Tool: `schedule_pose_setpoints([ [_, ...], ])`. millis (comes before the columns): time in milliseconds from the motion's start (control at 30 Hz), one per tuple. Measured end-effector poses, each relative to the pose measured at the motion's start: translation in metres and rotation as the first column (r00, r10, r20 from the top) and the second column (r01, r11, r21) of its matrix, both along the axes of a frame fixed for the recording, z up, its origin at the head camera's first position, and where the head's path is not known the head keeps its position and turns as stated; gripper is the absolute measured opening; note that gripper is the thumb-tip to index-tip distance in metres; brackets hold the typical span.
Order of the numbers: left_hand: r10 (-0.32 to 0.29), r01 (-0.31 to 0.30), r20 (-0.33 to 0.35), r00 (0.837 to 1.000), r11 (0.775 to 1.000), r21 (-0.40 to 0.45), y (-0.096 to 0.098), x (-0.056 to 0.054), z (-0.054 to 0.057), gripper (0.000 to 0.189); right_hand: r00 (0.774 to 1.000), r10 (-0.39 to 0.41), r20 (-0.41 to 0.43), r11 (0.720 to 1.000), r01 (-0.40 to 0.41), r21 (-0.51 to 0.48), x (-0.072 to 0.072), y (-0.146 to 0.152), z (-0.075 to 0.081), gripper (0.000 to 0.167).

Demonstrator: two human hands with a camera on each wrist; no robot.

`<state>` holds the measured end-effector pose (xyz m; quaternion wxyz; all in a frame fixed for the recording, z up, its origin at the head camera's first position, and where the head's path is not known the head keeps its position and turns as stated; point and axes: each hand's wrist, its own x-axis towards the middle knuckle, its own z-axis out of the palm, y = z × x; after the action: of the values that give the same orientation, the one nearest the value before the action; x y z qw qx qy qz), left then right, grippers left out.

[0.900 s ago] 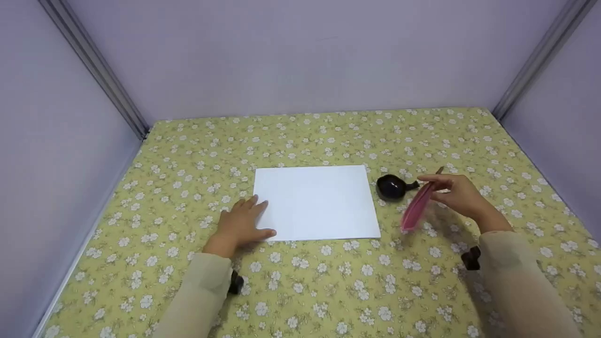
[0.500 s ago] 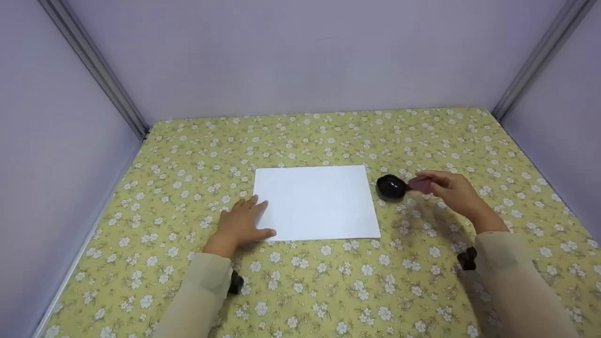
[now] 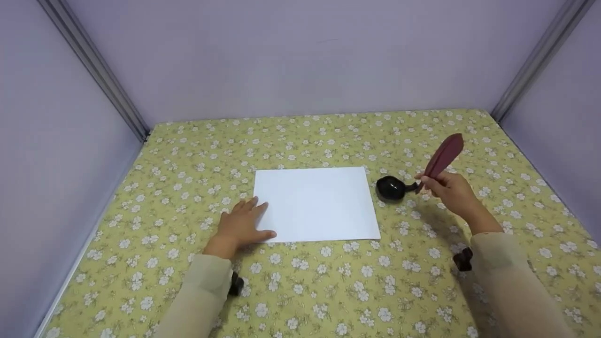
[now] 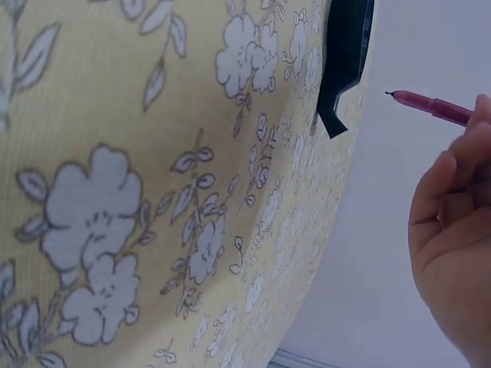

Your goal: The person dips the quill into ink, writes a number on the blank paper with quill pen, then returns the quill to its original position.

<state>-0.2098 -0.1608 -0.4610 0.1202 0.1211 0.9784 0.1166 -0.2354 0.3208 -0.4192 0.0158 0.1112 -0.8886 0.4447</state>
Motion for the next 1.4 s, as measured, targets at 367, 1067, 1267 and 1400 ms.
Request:
schedule_pose_setpoints([
  [367, 0.002, -0.002, -0.005, 1.000, 1.000, -0.006, 0.000, 0.000, -0.002, 0.087, 1.000, 0.004, -0.014, 1.000, -0.004, -0.006, -0.004, 0.001, -0.009, 0.041],
  [1067, 0.002, -0.002, 0.011, 1.000, 1.000, 0.017, -0.001, 0.000, 0.000, 0.088, 0.987, -0.036, 0.159, 0.993, 0.054, -0.110, -0.007, -0.007, -0.016, 0.041],
  [1267, -0.006, 0.006, 0.003, 1.000, 1.000, 0.008, -0.001, 0.000, 0.000, 0.088, 0.971, -0.005, 0.237, 0.999, 0.017, -0.049, -0.006, -0.007, -0.014, 0.044],
  [1400, -0.008, 0.008, -0.003, 1.000, 1.000, 0.002, 0.000, 0.000, 0.000, 0.088, 0.958, 0.027, 0.284, 0.999, -0.021, -0.025, -0.007, -0.006, -0.015, 0.046],
])
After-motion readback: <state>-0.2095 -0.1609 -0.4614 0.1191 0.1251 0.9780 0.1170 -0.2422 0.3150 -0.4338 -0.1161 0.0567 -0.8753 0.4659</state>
